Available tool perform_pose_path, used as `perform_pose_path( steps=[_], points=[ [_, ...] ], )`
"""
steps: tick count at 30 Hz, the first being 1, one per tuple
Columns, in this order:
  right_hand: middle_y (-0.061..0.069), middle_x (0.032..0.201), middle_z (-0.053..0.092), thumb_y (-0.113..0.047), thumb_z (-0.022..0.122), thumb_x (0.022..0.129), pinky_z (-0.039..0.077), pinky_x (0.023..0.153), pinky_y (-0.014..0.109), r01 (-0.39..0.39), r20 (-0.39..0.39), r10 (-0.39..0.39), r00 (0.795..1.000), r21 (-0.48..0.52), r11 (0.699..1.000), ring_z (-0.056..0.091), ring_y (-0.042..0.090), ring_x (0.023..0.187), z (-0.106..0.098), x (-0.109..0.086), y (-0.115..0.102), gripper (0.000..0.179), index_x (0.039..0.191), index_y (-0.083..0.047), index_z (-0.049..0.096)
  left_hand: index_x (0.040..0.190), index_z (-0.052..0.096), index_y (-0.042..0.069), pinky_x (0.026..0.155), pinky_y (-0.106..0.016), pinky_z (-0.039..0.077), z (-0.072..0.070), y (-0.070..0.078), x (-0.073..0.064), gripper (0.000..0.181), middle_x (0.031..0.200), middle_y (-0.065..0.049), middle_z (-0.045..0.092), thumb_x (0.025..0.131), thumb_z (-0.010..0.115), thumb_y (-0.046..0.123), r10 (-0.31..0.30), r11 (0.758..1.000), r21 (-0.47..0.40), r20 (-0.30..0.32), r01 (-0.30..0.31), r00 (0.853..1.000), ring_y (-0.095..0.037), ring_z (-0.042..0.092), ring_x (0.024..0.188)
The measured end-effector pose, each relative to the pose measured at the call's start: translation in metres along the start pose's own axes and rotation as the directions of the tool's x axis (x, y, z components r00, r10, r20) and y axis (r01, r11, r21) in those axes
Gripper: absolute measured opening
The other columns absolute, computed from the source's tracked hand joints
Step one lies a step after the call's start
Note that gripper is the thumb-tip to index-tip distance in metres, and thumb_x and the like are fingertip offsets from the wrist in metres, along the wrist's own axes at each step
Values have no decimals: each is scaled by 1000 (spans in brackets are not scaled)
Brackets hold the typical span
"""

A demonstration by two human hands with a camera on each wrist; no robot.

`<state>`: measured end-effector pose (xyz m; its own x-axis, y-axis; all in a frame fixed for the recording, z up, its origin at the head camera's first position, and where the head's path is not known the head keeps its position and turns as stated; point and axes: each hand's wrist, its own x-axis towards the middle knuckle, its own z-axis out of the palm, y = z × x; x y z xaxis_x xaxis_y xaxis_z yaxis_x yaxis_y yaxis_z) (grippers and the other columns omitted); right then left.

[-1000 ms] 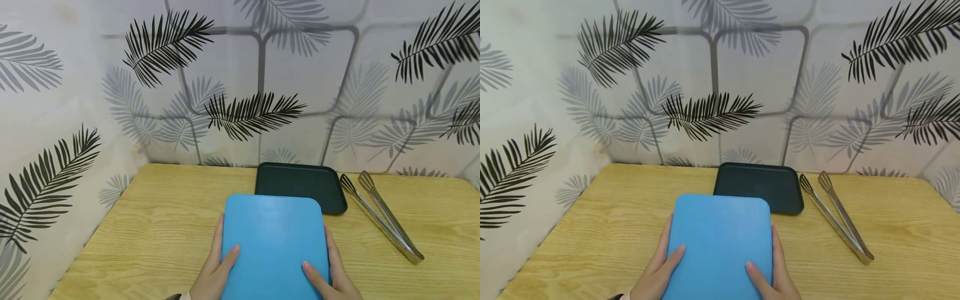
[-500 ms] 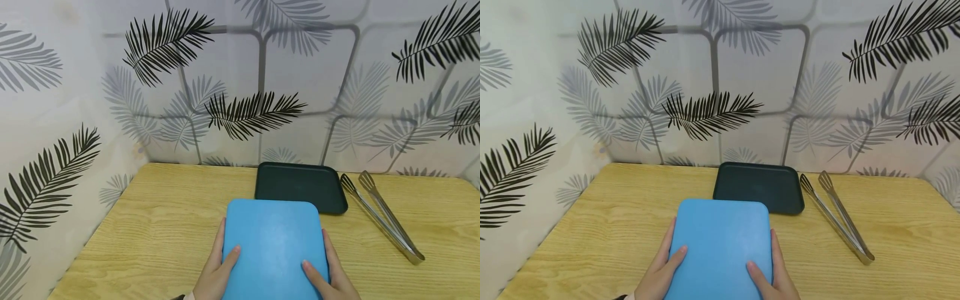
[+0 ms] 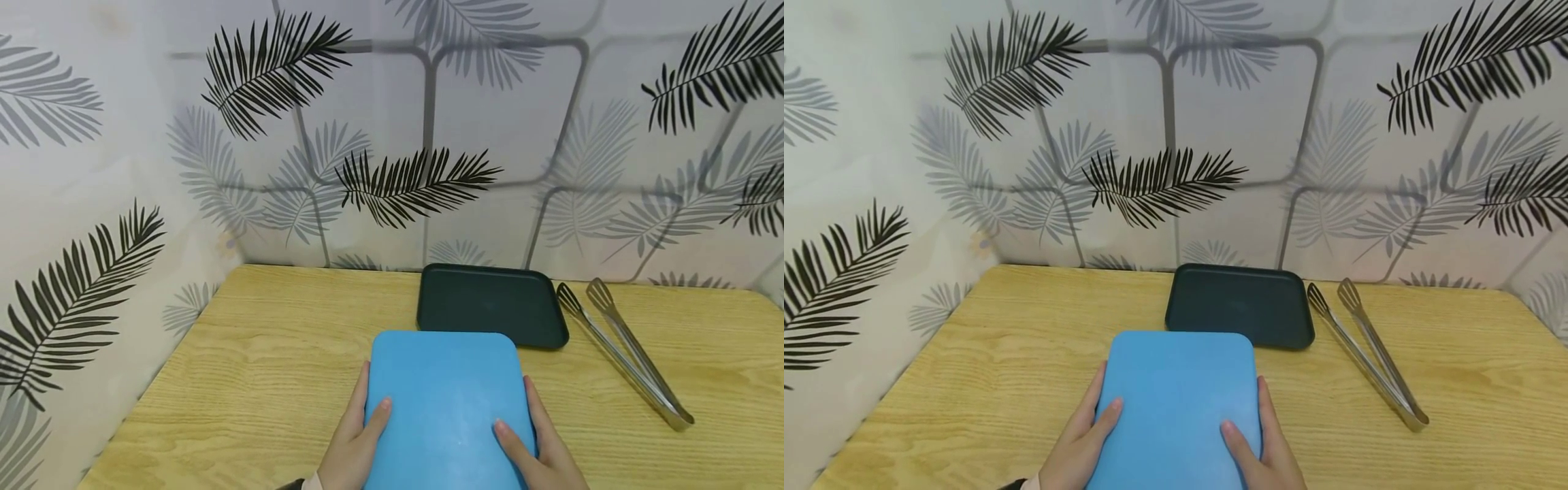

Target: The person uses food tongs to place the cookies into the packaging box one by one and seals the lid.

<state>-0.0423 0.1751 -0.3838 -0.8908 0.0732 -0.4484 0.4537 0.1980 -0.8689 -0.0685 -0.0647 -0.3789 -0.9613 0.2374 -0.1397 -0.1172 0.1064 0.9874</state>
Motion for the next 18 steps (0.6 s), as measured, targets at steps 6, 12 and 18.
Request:
perform_pose_path(
  steps=[6,12,18],
  points=[
    [22,160,-9,-60,60,87,23,110,66,32,-16,-33,999,-54,998,7,51,143,-1,-2,-2,108,154,-19,-14,157,2,11,113,-65,10,1,1,0,72,162,-17,0,103,43,35,-8,1000,3,-18,8,1000,-42,0,146],
    [24,160,-6,-57,59,89,21,111,64,43,-28,-45,999,-67,997,7,50,143,1,-3,-5,104,155,-17,-11,157,2,11,113,-65,10,1,2,0,70,162,-17,1,104,42,34,-19,1000,12,-24,19,1000,-41,1,147],
    [23,160,-2,-58,59,89,20,112,62,51,-41,-55,998,-79,996,8,48,144,1,-4,-6,104,155,-16,-9,157,3,10,113,-65,7,1,3,0,69,162,-17,1,104,43,30,-12,1000,11,-27,13,1000,-41,0,147]
  ],
)
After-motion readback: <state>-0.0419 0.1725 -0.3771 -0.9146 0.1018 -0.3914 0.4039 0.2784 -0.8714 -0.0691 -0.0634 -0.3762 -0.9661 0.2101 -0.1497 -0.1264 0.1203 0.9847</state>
